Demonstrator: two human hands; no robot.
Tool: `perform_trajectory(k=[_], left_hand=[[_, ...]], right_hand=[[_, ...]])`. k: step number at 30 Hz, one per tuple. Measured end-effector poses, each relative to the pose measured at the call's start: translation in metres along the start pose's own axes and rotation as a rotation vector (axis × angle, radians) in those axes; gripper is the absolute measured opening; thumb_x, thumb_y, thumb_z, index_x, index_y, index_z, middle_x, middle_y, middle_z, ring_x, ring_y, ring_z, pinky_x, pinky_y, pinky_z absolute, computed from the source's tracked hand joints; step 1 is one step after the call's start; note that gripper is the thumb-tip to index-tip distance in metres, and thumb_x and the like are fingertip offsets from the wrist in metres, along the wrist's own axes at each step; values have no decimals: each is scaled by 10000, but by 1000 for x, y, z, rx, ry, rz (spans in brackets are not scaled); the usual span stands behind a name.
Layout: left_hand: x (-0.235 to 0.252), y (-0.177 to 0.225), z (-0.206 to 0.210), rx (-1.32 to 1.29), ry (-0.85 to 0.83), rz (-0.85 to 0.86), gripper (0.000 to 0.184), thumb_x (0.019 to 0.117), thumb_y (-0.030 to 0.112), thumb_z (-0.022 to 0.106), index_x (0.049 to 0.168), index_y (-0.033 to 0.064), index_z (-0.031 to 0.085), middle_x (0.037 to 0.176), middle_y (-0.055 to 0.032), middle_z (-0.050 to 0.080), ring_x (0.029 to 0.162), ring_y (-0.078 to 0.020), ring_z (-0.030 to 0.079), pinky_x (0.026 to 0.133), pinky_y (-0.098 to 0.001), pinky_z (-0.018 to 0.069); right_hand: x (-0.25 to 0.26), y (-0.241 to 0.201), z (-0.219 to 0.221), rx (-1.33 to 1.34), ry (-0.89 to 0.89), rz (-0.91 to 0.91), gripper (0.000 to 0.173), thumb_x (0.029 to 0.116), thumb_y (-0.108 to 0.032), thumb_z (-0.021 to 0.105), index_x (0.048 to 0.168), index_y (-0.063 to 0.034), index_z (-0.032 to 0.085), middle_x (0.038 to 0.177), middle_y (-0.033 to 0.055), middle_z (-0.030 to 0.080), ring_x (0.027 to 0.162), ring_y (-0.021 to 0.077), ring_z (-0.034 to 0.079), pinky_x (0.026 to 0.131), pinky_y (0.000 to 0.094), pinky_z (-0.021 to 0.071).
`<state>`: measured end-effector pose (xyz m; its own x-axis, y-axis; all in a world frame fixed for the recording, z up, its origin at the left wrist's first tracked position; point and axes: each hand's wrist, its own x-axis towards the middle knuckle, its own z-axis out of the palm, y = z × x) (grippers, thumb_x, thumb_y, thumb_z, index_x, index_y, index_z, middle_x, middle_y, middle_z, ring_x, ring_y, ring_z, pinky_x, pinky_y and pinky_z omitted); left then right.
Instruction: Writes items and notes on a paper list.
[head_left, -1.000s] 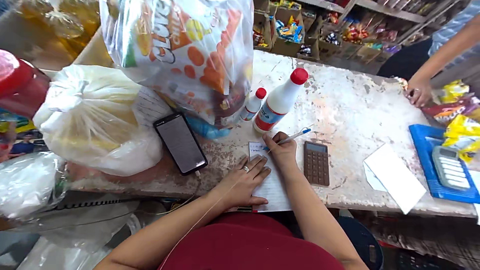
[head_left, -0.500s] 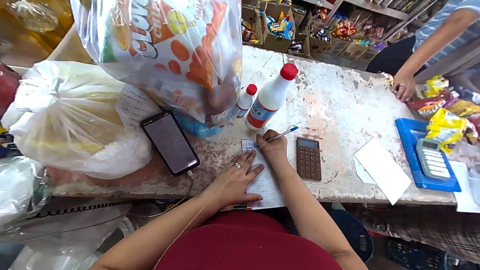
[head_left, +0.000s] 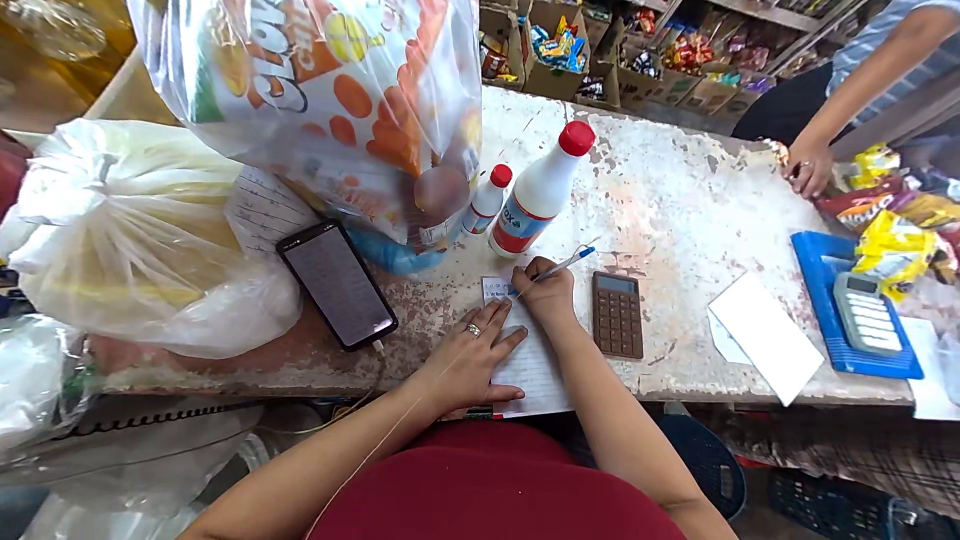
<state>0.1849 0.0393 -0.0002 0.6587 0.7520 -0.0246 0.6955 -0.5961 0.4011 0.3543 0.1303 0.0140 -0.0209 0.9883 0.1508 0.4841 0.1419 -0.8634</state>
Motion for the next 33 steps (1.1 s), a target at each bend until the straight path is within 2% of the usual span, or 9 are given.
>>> perform_trajectory(k=[3, 13, 25, 30, 33], left_hand=[[-1, -1, 2, -21, 26, 8, 901, 908, 821, 351, 1582, 225, 397, 1673, -214, 246, 1565, -375, 200, 1229, -583, 229], [0, 0, 0, 1, 1, -1, 905, 909, 826, 332, 1594, 236, 371, 1682, -209, 224, 1574, -366, 173, 1238, -567, 211], [-1, 0, -1, 3, -10, -2, 906, 912, 825, 329, 1597, 233, 366, 1686, -208, 210, 1578, -363, 156, 1245, -566, 196], [0, 1, -2, -3, -29, -10, 905, 912, 823, 335, 1600, 236, 360, 1692, -206, 190, 1582, -361, 135, 1250, -561, 180], [0, 1, -2, -14, -22, -13, 897, 910, 820, 353, 1596, 243, 369, 1691, -197, 203, 1579, -363, 149, 1244, -565, 198]], right_hand=[[-1, -3, -1, -19, -1, 12, 303, 879, -87, 693, 646, -99, 499, 558, -68, 459, 507, 4, 429, 508, 218, 371], [-1, -2, -1, -1, 27, 8, 320, 879, -67, 686, 641, -121, 480, 548, -83, 454, 493, -16, 425, 496, 188, 367], [1, 1, 0, 2, 13, -11, 327, 874, -55, 669, 638, -129, 455, 551, -81, 424, 498, -4, 400, 497, 200, 342], [0, 2, 1, 8, 32, -25, 335, 890, -87, 697, 639, -118, 478, 549, -78, 455, 495, -10, 424, 496, 197, 362], [-2, -1, 1, -7, -17, -6, 292, 894, -107, 701, 663, -88, 524, 563, -61, 481, 507, 5, 445, 511, 220, 389]])
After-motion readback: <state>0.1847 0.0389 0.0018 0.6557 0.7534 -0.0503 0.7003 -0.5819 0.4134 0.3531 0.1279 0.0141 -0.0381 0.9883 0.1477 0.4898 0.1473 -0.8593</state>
